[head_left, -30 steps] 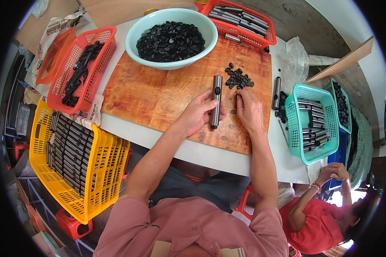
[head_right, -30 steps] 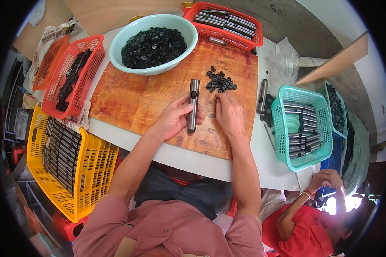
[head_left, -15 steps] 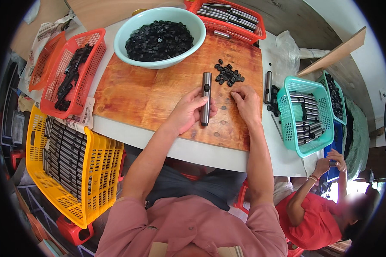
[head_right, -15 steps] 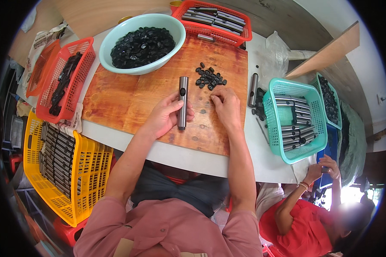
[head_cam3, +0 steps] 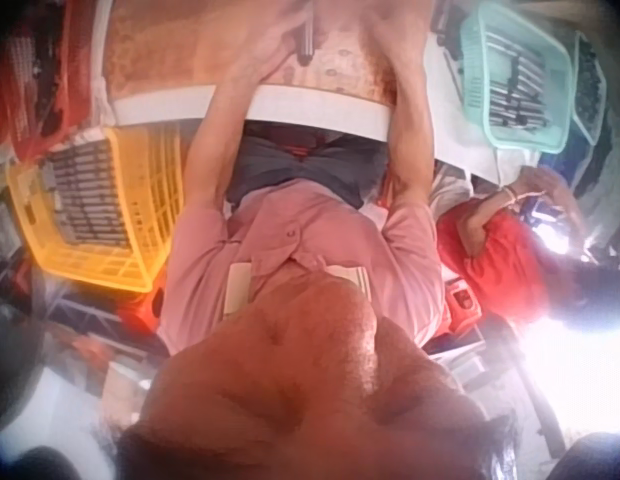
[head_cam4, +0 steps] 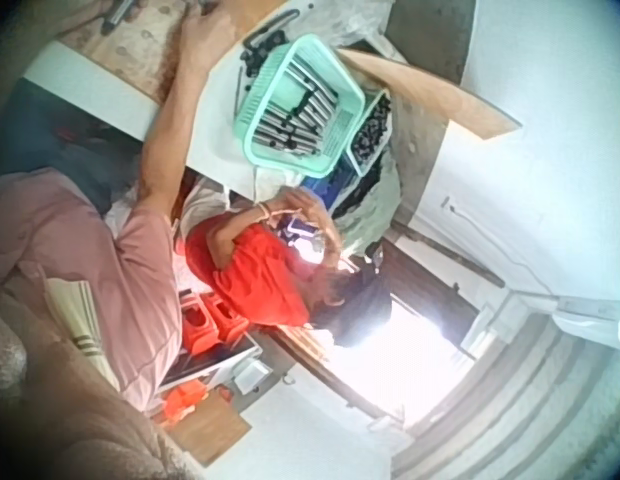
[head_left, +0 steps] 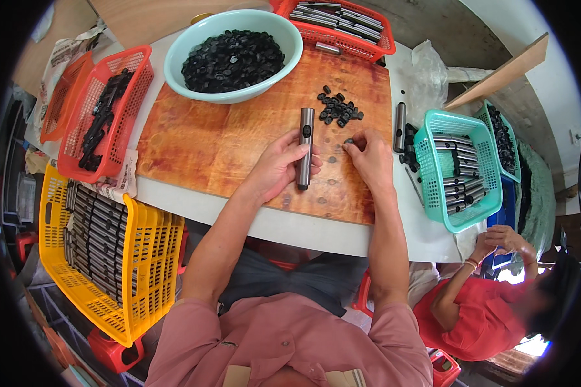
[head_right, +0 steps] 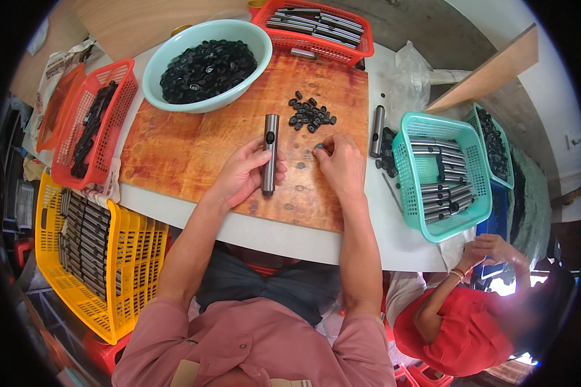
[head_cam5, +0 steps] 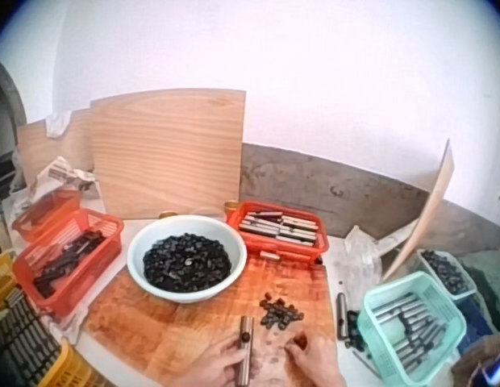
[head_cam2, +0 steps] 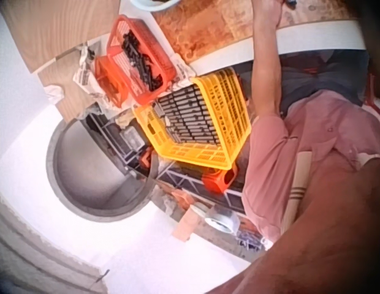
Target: The person inserts small black circular pieces into cylindrical metal tubes at a workbench. They pick up each piece, place it into the tube, and then set the completed assembly into a yellow basket. The process is repeated continuously with a second person working alongside.
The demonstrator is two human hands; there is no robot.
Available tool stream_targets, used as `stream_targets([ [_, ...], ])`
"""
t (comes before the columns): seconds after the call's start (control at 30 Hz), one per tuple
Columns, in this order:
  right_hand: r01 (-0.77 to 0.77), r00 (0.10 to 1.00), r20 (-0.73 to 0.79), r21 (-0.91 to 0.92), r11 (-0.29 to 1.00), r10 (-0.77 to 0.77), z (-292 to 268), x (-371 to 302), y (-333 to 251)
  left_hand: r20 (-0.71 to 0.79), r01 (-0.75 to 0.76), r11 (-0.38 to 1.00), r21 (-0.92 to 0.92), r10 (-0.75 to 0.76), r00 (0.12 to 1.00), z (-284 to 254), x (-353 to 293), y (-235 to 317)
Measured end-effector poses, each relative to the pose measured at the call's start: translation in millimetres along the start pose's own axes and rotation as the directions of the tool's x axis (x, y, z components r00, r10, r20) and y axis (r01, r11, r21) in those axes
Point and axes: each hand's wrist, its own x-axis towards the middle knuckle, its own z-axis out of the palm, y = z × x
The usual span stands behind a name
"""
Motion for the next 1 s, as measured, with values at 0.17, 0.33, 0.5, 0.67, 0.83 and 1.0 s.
stream_targets([
  [0.17,0.094,0.995,-0.034,0.138,0.986,-0.09,0,-6,-13,-0.008,0.03,1.0,0.006,-0.03,1.0,4,-1,3],
  [0.33,0.392,0.917,-0.191,0.288,0.873,-0.349,-1,-18,-42,0.046,0.004,0.996,-0.084,0.0,0.999,-8,6,-6],
  [0.5,0.581,0.804,-0.231,0.103,0.807,-0.549,13,-18,-46,-0.002,-0.032,0.999,-0.036,0.032,0.999,7,1,-2],
  [0.67,0.621,0.762,-0.262,0.035,0.783,-0.592,15,-20,-48,0.074,-0.08,0.997,0.001,0.079,0.994,6,1,-4],
  [0.83,0.647,0.717,-0.285,-0.064,0.759,-0.636,15,-23,-48,0.063,-0.089,0.996,0.007,0.088,0.994,6,1,-4],
  [1.0,0.681,0.662,-0.298,-0.143,0.718,-0.687,11,-26,-55,0.062,-0.093,0.996,0.004,0.093,0.994,5,1,-5],
])
